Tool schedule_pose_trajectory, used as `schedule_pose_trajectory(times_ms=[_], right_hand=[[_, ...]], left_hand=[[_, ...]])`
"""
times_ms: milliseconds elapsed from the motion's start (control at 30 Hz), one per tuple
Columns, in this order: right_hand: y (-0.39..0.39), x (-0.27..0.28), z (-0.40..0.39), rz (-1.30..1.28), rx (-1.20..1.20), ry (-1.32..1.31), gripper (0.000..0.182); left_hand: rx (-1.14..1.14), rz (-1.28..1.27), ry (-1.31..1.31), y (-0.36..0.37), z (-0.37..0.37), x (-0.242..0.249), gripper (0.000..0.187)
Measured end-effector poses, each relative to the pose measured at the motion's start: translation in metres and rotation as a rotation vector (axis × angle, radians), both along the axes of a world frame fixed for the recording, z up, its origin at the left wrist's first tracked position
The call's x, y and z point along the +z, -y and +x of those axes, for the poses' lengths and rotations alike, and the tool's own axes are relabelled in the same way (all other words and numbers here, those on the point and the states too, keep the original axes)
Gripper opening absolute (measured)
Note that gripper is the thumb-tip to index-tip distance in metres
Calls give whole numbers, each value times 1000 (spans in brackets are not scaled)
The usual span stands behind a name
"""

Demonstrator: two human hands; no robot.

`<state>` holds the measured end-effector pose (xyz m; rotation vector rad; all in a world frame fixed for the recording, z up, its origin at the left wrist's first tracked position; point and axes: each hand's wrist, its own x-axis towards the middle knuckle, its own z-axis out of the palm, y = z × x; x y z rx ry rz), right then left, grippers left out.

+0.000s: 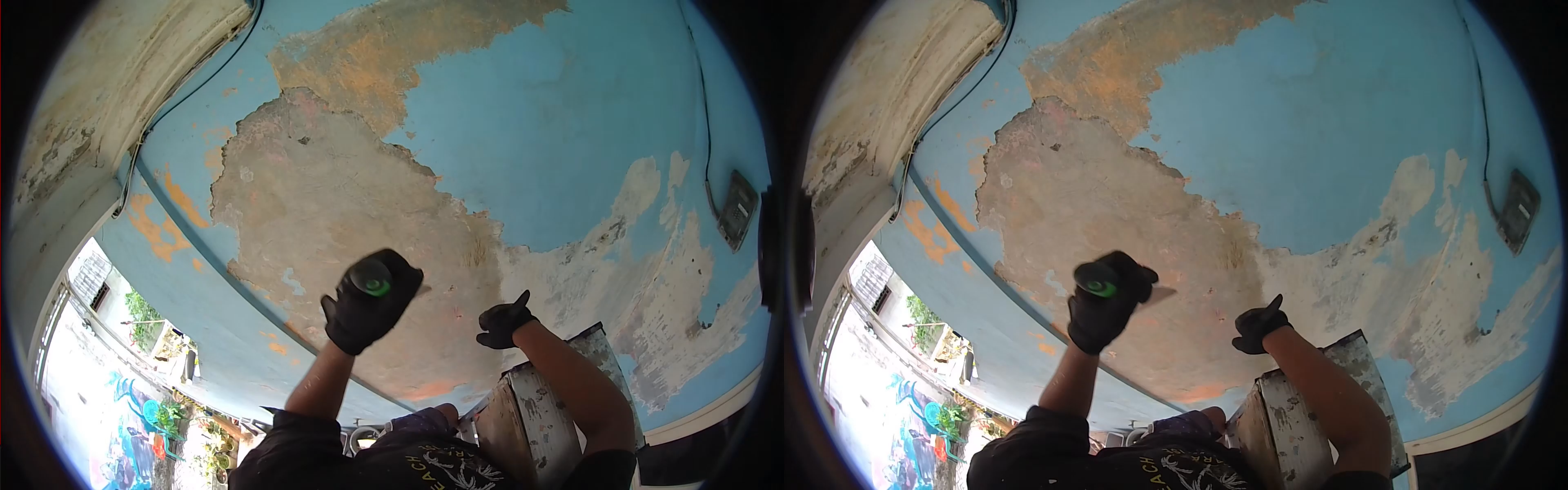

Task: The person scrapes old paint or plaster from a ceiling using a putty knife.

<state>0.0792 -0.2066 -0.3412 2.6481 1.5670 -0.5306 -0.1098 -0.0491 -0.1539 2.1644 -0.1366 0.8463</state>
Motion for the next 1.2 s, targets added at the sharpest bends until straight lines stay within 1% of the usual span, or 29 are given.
schedule_pose_trajectory(times_ms=[33, 100, 133, 167, 233, 267, 333, 467, 667, 767, 833, 867, 933, 967, 1033, 1067, 1133, 1200], right_hand=[[0, 1, 2, -51, 0, 1, 48], [-1, 2, 3, -56, 3, -6, 49], [1, 1, 0, -60, 10, -25, 49], [1, 0, -1, -75, 10, -21, 49], [1, 2, -1, -65, -3, -60, 50], [1, 3, -2, -77, 1, -54, 50], [1, 4, -4, -73, 4, -52, 49], [-1, 10, -8, -138, 12, -54, 48], [-1, 6, -5, -204, 27, -45, 48], [2, 8, -6, -230, 34, -43, 47], [5, 18, -11, -201, 86, -43, 56], [3, 15, -9, -203, 88, -42, 56], [0, 9, -8, -258, 16, -40, 48], [0, 6, -7, -260, 17, -41, 48], [-1, 10, -8, -291, 11, -46, 48], [1, 14, -9, -293, 11, -45, 48], [4, 21, -12, -247, 97, -43, 58], [4, 23, -13, -256, 96, -42, 58]], left_hand=[[47, -140, -66, 2, -2, -29, 16], [113, -407, -219, 13, -6, -74, 18], [67, -452, -174, 13, -4, -101, 19], [126, -386, -240, 12, -6, -122, 18], [149, -77, -259, 20, -14, -141, 19], [152, -90, -255, 20, -16, -147, 19], [233, -224, -597, 20, -19, -152, 21], [263, -250, -594, 26, -28, -149, 24], [296, -285, -695, 28, -32, -147, 30], [294, -244, -721, 30, -36, -143, 34], [289, -259, -720, 30, -36, -142, 37], [290, -262, -720, 29, -36, -143, 37], [319, -261, -740, 29, -35, -145, 40], [320, -263, -741, 30, -36, -145, 40], [322, -368, -742, 35, -38, -141, 33], [322, -370, -741, 35, -38, -142, 33], [302, -363, -739, 36, -39, -146, 30], [288, -322, -697, 35, -37, -161, 28]])
